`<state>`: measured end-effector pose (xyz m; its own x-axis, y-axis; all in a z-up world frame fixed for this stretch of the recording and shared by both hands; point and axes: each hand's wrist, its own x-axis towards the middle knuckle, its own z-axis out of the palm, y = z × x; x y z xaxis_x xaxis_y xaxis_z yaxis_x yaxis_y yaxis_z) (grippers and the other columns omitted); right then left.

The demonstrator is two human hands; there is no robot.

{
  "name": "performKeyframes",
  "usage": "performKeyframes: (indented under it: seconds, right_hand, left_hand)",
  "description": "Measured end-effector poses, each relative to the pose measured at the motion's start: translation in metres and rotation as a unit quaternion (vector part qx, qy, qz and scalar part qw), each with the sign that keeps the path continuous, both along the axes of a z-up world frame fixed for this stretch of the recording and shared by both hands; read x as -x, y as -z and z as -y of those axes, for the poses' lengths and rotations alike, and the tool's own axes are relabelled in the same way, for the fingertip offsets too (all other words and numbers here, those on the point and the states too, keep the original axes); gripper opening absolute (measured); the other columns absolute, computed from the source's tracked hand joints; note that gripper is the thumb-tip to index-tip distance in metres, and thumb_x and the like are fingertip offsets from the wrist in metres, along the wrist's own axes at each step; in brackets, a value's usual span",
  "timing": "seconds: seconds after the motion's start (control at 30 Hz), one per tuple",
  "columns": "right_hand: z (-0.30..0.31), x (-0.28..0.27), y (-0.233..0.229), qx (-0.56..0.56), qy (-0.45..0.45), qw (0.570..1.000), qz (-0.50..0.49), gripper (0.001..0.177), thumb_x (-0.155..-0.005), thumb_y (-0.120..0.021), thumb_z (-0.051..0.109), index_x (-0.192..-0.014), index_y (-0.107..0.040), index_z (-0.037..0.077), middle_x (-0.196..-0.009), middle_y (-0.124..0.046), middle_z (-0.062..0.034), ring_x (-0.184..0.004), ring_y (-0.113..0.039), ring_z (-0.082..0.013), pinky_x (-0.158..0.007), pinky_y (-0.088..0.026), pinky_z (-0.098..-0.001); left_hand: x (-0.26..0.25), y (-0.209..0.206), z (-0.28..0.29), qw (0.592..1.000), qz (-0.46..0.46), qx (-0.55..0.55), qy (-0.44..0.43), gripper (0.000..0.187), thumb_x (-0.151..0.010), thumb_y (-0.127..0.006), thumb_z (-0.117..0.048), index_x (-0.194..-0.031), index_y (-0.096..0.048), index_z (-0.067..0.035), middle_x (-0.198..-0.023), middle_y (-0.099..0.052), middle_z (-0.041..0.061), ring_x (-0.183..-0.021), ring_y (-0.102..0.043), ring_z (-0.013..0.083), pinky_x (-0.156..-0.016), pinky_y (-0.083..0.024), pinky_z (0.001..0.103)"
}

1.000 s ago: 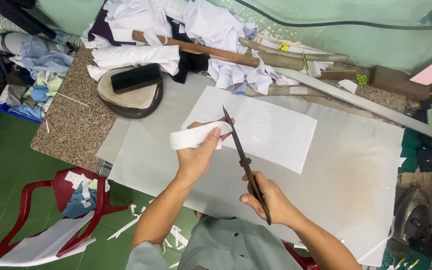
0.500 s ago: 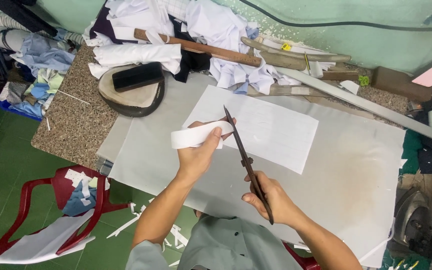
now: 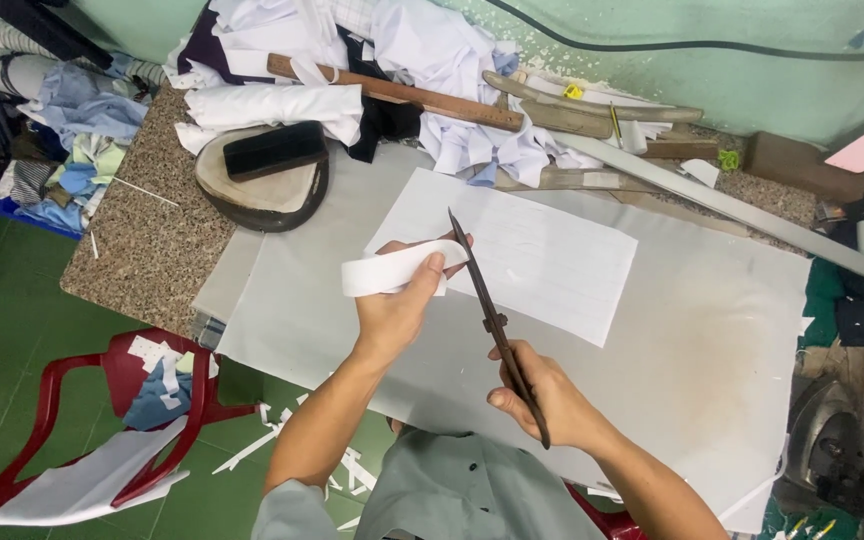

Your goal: The person uses large shears to cut a white sheet of paper into long strips on a work table. They repeatedly trim and separate the strips, accumulating cut pieces on the table and floor.

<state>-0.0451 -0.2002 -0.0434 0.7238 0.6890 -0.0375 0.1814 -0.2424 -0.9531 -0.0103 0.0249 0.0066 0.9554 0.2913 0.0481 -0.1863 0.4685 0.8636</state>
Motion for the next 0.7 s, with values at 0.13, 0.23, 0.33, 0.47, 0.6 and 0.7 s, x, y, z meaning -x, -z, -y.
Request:
performKeyframes:
  seconds: [0.13,0.23,0.33,0.47,0.6,0.7]
  right_hand:
    - [0.0,0.001,0.0,-0.002,0.001,1.0,0.004,0.053,-0.097,-0.058,0.052,-0.121,-0.052,0.004,-0.061,-0.039,0.002,-0.052,-0.04,-0.0129,-0.052,-0.037,-0.028]
    - [0.001,0.0,0.002,0.005,0.004,1.0,0.004,0.054,-0.097,-0.058,0.051,-0.121,-0.052,0.003,-0.062,-0.041,0.0012,-0.053,-0.041,-0.0133,-0.052,-0.038,-0.0281]
    - [0.001,0.001,0.003,0.0,0.006,1.0,0.011,0.053,-0.097,-0.059,0.051,-0.119,-0.053,0.004,-0.061,-0.038,0.0022,-0.051,-0.038,-0.013,-0.051,-0.036,-0.0279]
    - [0.002,0.0,0.003,-0.005,0.006,1.0,0.019,0.051,-0.097,-0.058,0.051,-0.117,-0.053,0.004,-0.058,-0.036,0.0025,-0.05,-0.035,-0.0135,-0.05,-0.035,-0.028]
    - [0.006,0.001,0.008,-0.007,0.013,1.0,0.002,0.048,-0.096,-0.062,0.047,-0.118,-0.054,0.005,-0.059,-0.038,0.0024,-0.05,-0.036,-0.0136,-0.05,-0.036,-0.0277]
    - [0.013,0.001,0.047,-0.008,0.07,0.997,-0.036,0.043,-0.085,-0.08,0.027,-0.115,-0.065,0.001,-0.057,-0.067,-0.0082,-0.045,-0.061,-0.0215,-0.049,-0.047,-0.0318]
  left_hand:
    - [-0.001,0.005,0.0,1.0,0.004,-0.005,-0.003,0.006,-0.097,-0.064,-0.003,-0.099,-0.059,0.0,-0.116,-0.071,0.029,-0.112,-0.072,0.0436,-0.097,-0.064,0.052]
    - [0.0,0.007,-0.001,1.0,0.009,-0.001,-0.007,0.009,-0.096,-0.067,-0.003,-0.094,-0.059,-0.001,-0.111,-0.071,0.026,-0.113,-0.072,0.0442,-0.098,-0.064,0.054]
    - [0.001,0.003,0.0,1.0,0.022,-0.004,-0.003,0.01,-0.096,-0.067,-0.004,-0.1,-0.06,0.002,-0.111,-0.071,0.028,-0.112,-0.072,0.045,-0.099,-0.063,0.057]
    - [0.0,0.016,-0.003,0.999,-0.019,-0.038,-0.028,0.01,-0.093,-0.07,-0.006,-0.094,-0.062,0.0,-0.102,-0.07,0.021,-0.101,-0.071,0.0335,-0.089,-0.066,0.048]
    - [0.0,0.02,-0.018,0.984,-0.124,-0.125,-0.022,0.017,-0.088,-0.078,-0.02,-0.086,-0.066,-0.008,-0.083,-0.07,0.003,-0.075,-0.069,0.0145,-0.057,-0.049,0.025]
    - [-0.005,-0.006,-0.041,0.965,-0.144,-0.215,0.034,0.014,-0.092,-0.079,-0.023,-0.092,-0.073,-0.01,-0.088,-0.078,0.016,-0.089,-0.077,0.0199,-0.078,-0.063,0.038]
